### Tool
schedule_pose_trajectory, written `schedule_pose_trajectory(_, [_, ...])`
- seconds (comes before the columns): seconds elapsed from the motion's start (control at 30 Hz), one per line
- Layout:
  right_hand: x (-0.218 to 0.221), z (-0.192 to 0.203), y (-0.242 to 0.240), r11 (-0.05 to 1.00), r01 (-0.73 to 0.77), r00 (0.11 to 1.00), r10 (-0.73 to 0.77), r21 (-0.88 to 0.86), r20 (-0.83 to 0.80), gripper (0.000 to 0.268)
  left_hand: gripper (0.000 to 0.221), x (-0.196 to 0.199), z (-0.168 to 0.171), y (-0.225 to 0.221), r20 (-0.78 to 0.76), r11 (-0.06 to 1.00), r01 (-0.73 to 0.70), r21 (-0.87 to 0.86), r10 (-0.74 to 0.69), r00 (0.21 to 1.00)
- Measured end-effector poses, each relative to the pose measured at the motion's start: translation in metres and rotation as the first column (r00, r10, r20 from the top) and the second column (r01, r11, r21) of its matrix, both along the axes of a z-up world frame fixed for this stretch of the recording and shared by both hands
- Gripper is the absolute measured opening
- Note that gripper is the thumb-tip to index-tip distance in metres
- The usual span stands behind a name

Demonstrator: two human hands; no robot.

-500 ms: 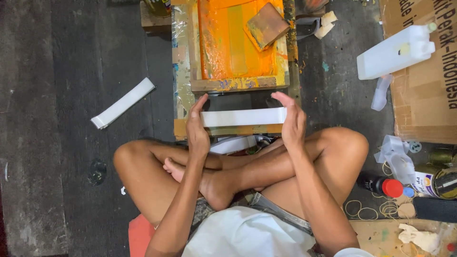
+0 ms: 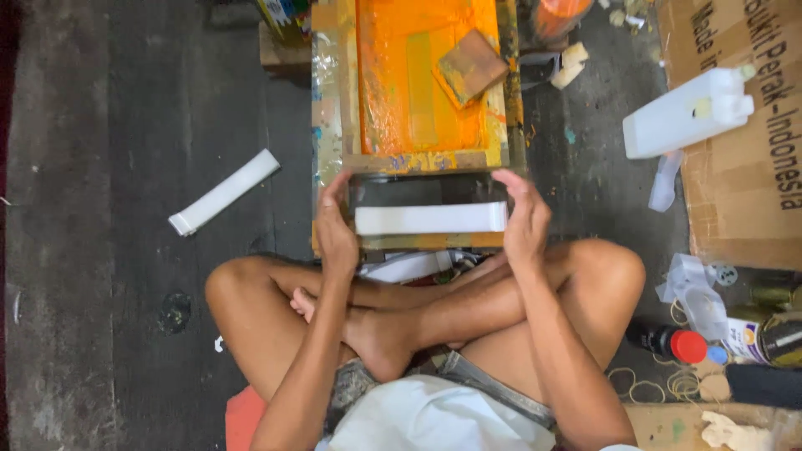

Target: Manual screen printing of orange ink onto white adhesive labels using a small screen and squeegee.

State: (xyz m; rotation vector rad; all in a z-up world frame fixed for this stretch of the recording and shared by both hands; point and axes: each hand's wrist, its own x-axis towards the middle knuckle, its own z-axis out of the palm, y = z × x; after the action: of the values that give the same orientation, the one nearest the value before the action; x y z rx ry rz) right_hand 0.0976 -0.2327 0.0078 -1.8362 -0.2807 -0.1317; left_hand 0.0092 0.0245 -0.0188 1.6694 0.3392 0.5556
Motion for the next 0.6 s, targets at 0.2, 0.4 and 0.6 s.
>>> schedule_pose_trajectory(0.2, [0.085, 0.009, 0.019, 0.97, 0.221, 0.937, -0.182, -0.103, 0.297, 0.033, 0.034, 0.078, -0.002, 0.031, -0.08, 0.865, -0.207, 0.457, 0.272, 0.959])
schedule_pose_trajectory(0.4, [0.171, 0.001, 0.05, 0.739, 0.125, 0.992, -0.086, -0.662, 0.092, 0.079, 0.03, 0.136, 0.004, 0.036, -0.176, 0.81, -0.143, 0.569, 0.29, 0.941])
schedule_pose_trajectory(0.6, [0.189, 0.026, 0.081, 0.62, -0.028, 1.0, 0.012, -0.784, -0.026, 0.085, 0.038, 0.164, 0.024, 0.045, -0.27, 0.737, -0.042, 0.674, 0.299, 0.915])
